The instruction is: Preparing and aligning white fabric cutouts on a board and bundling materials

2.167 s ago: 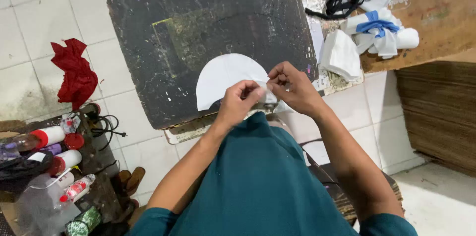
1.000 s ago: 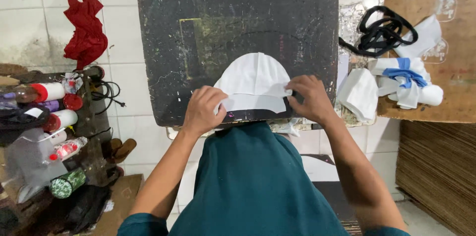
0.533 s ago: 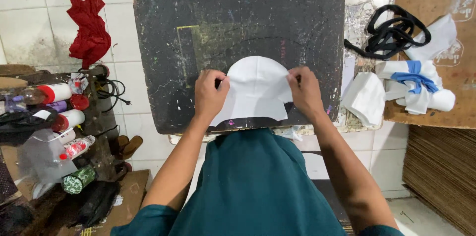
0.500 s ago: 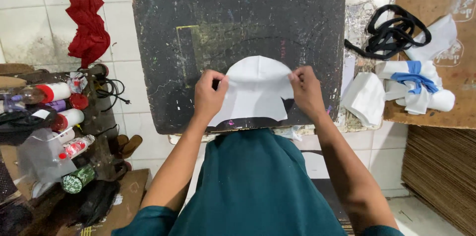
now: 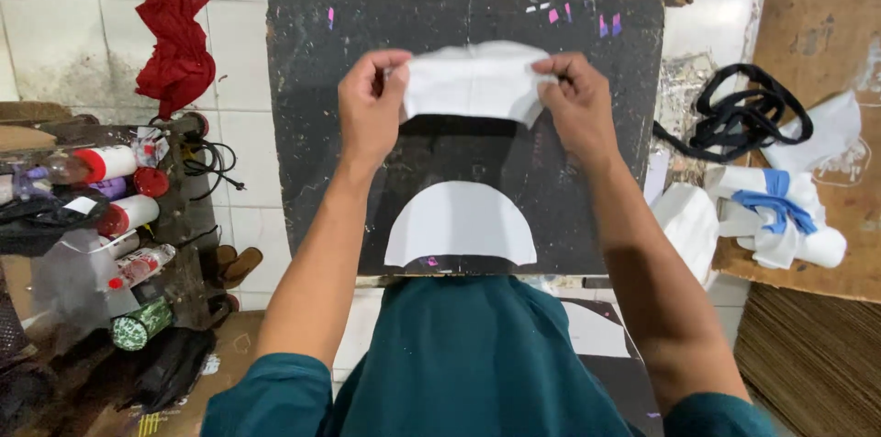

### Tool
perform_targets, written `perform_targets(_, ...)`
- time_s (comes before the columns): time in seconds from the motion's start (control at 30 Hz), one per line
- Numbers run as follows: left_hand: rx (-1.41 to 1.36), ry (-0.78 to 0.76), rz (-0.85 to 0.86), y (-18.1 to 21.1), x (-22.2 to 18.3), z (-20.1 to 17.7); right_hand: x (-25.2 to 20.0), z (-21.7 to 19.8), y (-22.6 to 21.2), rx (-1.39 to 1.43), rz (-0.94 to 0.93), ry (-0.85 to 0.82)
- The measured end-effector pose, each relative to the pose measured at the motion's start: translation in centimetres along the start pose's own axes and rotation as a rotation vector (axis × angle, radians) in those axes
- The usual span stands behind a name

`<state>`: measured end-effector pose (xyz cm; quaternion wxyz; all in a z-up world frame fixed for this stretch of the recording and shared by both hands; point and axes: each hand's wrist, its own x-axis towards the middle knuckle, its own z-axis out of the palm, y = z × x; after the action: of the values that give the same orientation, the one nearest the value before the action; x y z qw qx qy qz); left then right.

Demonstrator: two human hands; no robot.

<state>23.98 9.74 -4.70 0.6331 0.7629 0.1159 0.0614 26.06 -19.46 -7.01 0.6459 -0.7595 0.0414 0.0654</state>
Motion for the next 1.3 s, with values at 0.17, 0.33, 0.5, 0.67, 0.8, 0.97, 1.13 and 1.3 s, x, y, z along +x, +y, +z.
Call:
perform_targets(0.17, 0.193, 0.038, 0.055, -3.2, 3.3, 1.0, 4.3, 1.1, 1.9, -0.234, -0.115, 0.015)
perform_targets(0.33, 0.39, 0.013, -0.029, -3.1, 2.6, 1.0, 3.7, 0.8, 3.3, -0.36, -0.051, 0.04)
perform_targets(0.5, 0.417, -0.034, -0.032, -2.3, 1.6, 0.8, 2.3, -0.1, 4.2, -0.526, 0.021, 0.026)
perform_targets(0.67, 0.474, -0.03, -0.008, -2.7, 1.2, 1.0, 2.0, -0.5, 4.5, -0.51, 0.048, 0.016)
perform_targets(0.8, 0.571, -0.007, 0.021, -3.3, 1.1, 1.0, 1.5, -0.2, 3.9, -0.52, 0.012, 0.0)
perform_targets(0.97, 0.646, 0.004, 0.059, -4.3, 0.9, 1.1, 1.2, 0.1, 4.1, -0.509, -0.027, 0.012)
perform_targets(1.13, 0.629, 0.025, 0.055, -3.5, 0.1, 1.2, 1.1, 0.5, 3.4, -0.527, -0.06, 0.023)
perform_targets(1.3, 0.723, 0.088, 0.104, -5.3, 0.2, 1.4, 0.8, 0.7, 2.7, -0.651, -0.134, -0.015)
